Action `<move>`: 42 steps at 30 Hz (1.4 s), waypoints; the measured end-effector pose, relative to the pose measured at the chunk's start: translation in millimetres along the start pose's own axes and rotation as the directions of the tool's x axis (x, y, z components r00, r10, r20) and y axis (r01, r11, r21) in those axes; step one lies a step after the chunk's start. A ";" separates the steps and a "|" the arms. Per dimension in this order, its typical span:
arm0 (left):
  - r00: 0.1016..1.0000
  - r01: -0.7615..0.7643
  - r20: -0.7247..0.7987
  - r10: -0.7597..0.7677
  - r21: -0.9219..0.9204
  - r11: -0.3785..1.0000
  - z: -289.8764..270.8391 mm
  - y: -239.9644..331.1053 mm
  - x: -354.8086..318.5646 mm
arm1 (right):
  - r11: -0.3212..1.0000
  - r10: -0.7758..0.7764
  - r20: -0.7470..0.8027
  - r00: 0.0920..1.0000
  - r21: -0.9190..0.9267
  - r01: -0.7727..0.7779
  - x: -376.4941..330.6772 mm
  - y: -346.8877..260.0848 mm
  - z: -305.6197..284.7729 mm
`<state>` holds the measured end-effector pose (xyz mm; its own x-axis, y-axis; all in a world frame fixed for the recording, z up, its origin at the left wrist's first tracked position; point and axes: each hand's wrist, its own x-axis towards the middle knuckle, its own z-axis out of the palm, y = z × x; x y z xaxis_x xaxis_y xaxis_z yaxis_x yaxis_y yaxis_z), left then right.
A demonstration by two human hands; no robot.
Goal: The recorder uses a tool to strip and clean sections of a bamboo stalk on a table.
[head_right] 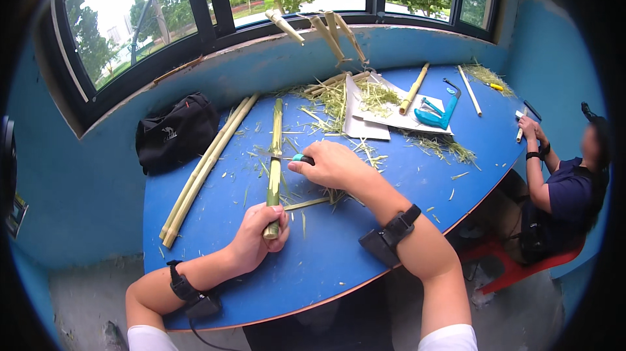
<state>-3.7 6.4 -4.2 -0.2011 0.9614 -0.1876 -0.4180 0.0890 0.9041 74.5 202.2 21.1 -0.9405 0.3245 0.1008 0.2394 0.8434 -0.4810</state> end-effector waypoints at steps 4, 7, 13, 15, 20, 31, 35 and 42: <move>1.000 -0.015 -0.027 0.015 -0.024 1.000 1.9 0.1 2.9 | 0.989 0.081 -0.099 0.992 -0.115 -0.092 1.5 -4.0 3.3; 0.999 -0.028 -0.034 0.029 0.011 1.000 2.7 -0.4 3.3 | 0.991 0.057 -0.129 0.990 -0.113 -0.072 0.4 -9.5 2.7; 0.997 -0.058 -0.062 0.049 -0.138 0.989 1.5 1.7 1.4 | 0.998 -0.069 -0.051 0.996 0.007 0.069 -3.2 -7.3 2.0; 0.991 -0.091 -0.115 0.065 -0.236 0.968 1.7 2.7 2.5 | 0.996 -0.083 0.016 0.996 0.022 0.083 -8.5 -14.6 -6.2; 0.988 -0.104 -0.137 0.070 -0.265 0.959 2.7 3.0 2.7 | 0.981 -0.185 0.121 0.975 0.081 0.176 -13.0 -17.2 -7.5; 0.999 -0.037 0.020 0.038 -0.048 0.998 2.9 3.9 1.0 | 0.999 -0.022 0.094 0.995 0.042 0.019 -6.1 -14.2 -13.4; 0.999 -0.007 -0.033 0.007 -0.026 1.000 10.4 9.3 2.8 | 0.997 -0.064 -0.143 0.988 -0.062 0.056 -3.9 -9.5 -9.8; 1.000 -0.020 0.023 0.021 -0.060 0.998 0.3 18.0 -1.2 | 0.985 -0.036 -0.232 0.972 -0.172 -0.005 12.2 -5.0 -3.3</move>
<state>-10.7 7.0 12.4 -0.1898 0.9687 -0.1599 -0.4666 0.0543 0.8828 62.6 203.4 27.6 -0.8670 0.3845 0.3170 0.2818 0.9029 -0.3245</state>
